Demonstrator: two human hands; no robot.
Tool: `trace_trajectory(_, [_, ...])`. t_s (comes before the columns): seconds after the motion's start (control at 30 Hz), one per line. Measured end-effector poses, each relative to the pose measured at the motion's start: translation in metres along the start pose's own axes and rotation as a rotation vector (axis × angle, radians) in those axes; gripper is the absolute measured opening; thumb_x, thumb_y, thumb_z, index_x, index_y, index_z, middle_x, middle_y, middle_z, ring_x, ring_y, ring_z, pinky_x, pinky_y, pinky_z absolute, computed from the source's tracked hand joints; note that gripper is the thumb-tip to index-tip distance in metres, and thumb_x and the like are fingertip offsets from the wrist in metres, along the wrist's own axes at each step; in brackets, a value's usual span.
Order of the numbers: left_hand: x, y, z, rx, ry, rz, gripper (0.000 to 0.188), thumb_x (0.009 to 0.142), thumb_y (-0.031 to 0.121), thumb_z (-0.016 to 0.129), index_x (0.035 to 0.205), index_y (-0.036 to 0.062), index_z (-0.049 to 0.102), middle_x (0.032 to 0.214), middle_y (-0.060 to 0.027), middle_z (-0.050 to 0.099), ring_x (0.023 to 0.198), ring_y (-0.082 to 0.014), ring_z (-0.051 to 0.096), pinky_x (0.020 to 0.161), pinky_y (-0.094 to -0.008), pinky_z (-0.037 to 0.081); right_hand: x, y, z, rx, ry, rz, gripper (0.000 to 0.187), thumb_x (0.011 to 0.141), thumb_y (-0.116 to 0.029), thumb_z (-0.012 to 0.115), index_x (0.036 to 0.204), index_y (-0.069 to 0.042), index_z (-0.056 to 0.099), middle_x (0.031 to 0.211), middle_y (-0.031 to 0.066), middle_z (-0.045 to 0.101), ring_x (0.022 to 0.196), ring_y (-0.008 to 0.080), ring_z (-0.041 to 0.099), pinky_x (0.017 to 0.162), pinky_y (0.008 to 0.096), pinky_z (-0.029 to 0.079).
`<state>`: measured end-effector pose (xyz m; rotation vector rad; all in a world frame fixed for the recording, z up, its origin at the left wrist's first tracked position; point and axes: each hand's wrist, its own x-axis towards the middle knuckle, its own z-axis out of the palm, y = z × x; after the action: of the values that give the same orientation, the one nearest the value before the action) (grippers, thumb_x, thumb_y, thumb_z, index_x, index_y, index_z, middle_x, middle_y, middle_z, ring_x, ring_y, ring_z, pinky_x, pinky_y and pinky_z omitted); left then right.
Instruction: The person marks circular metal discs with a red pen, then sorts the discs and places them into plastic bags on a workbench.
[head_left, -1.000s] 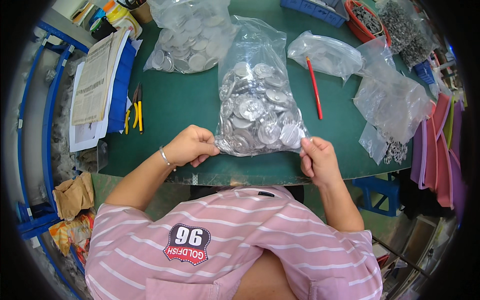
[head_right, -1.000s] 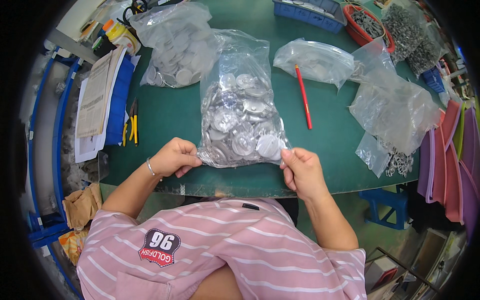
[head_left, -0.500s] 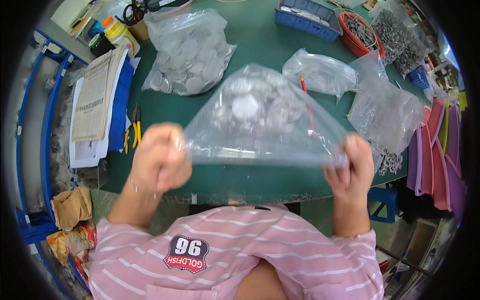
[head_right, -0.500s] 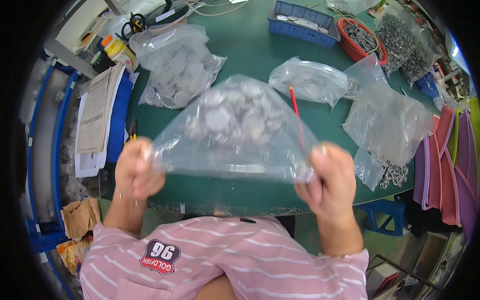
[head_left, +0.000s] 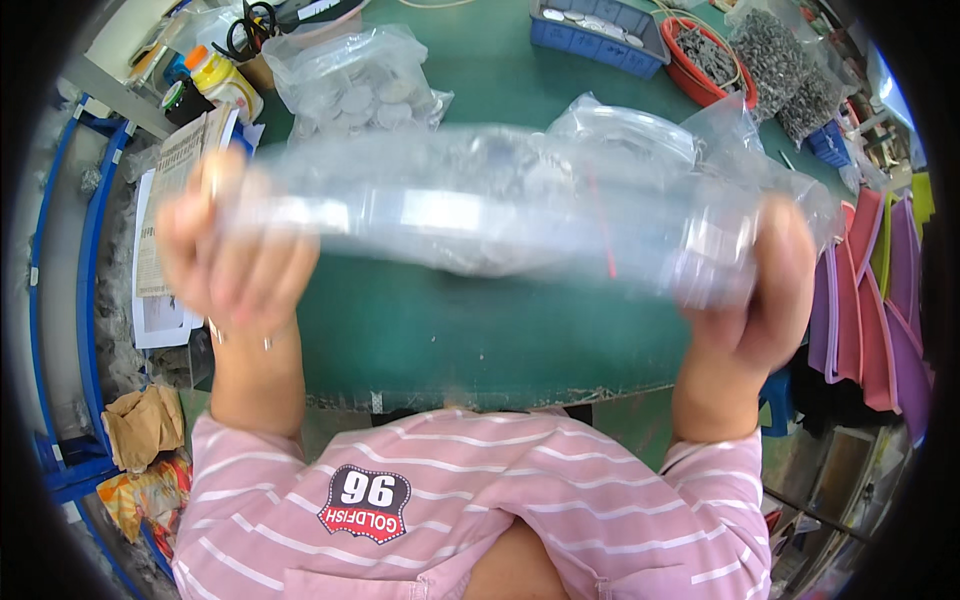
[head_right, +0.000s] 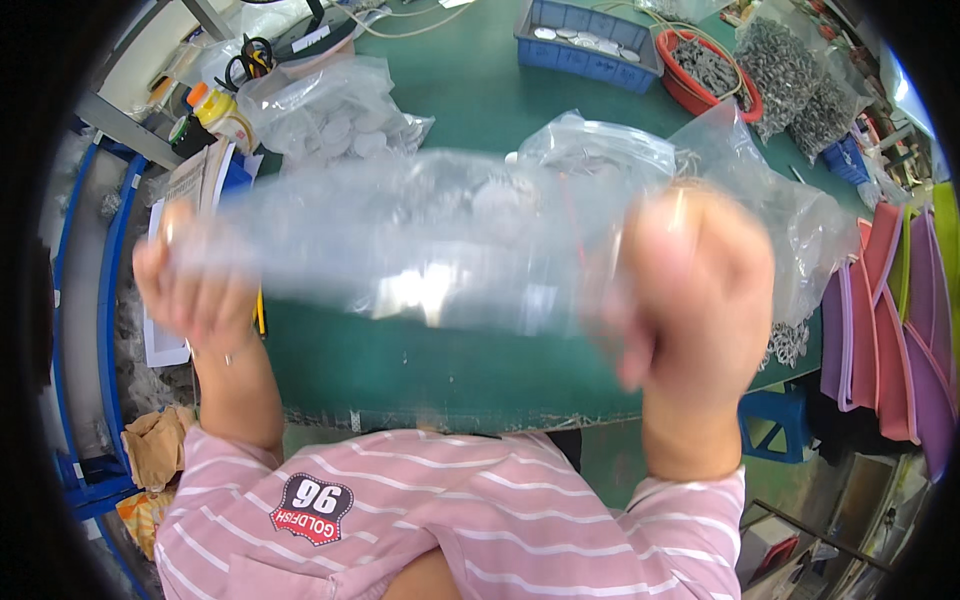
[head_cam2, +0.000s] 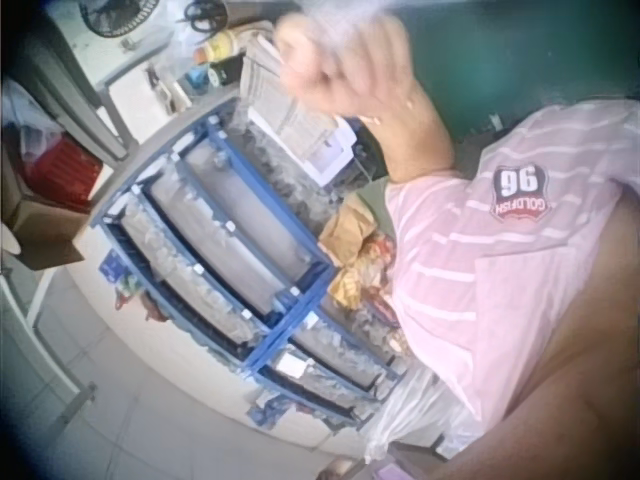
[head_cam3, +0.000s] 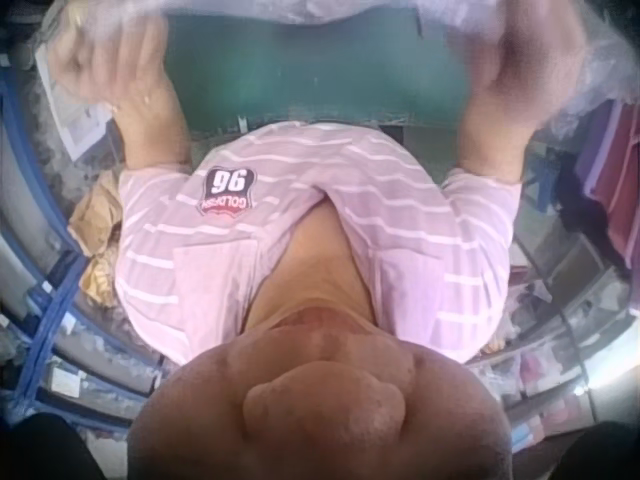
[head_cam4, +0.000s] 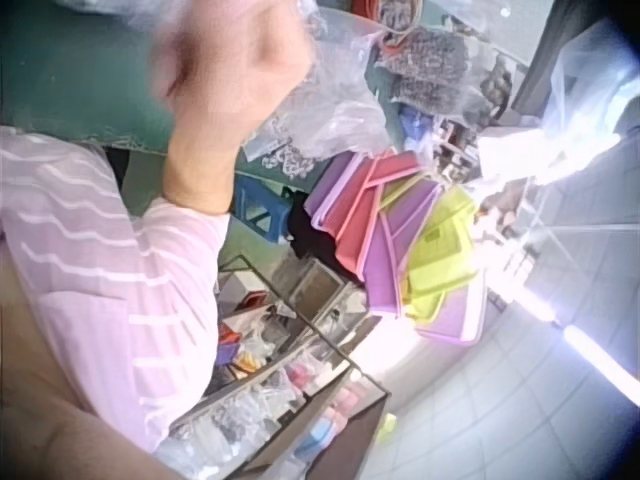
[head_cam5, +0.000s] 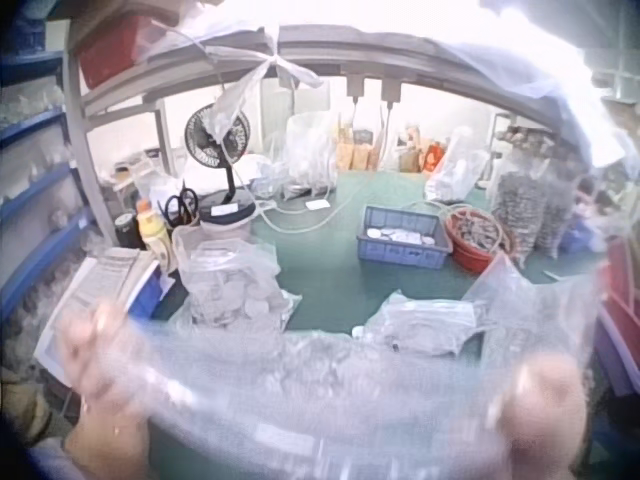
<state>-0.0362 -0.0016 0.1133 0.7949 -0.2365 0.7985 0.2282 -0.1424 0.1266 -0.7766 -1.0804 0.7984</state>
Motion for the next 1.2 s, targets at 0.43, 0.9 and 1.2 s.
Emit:
trace_trajectory(0.43, [-0.057,-0.004,-0.004,-0.129,-0.217,0.006,0.014,0.065,0.000,0.059,0.058,-0.0008,0.047,0.044,-0.0081,0.046,0.029,-0.0136,0.038,0.031,-0.0306,0.025,-0.097,0.141,0.021,-1.307,-0.313,-0.280,0.061,0.068,-0.030,0.065,0.125,-0.019,0.047,0.140,0.0051,0.033,0.129,0.0254,0.028,0.103,0.0496,0.009])
trace_trajectory(0.9, [-0.081,-0.003,-0.004,0.095,0.076,0.265,0.010,0.080,0.007,0.042,0.072,0.0029,0.039,0.040,-0.0045,0.046,0.029,-0.0134,0.045,0.031,-0.0236,0.040,-0.003,0.168,0.039,-1.093,-0.346,-0.343,0.059,0.064,-0.013,0.070,0.119,-0.021,0.052,0.126,0.0036,0.047,0.121,0.0268,0.038,0.100,0.0504,0.023])
trace_trajectory(1.2, [-0.108,0.013,0.008,0.143,-0.035,0.273,0.014,0.075,0.003,0.046,0.062,0.0014,0.042,0.037,-0.0073,0.048,0.024,-0.0144,0.044,0.024,-0.0238,0.038,-0.066,0.160,0.058,-0.914,-0.453,-0.443,0.008,0.068,-0.007,0.061,0.073,-0.013,0.059,0.092,0.0015,0.061,0.101,0.0227,0.054,0.095,0.0525,0.029])
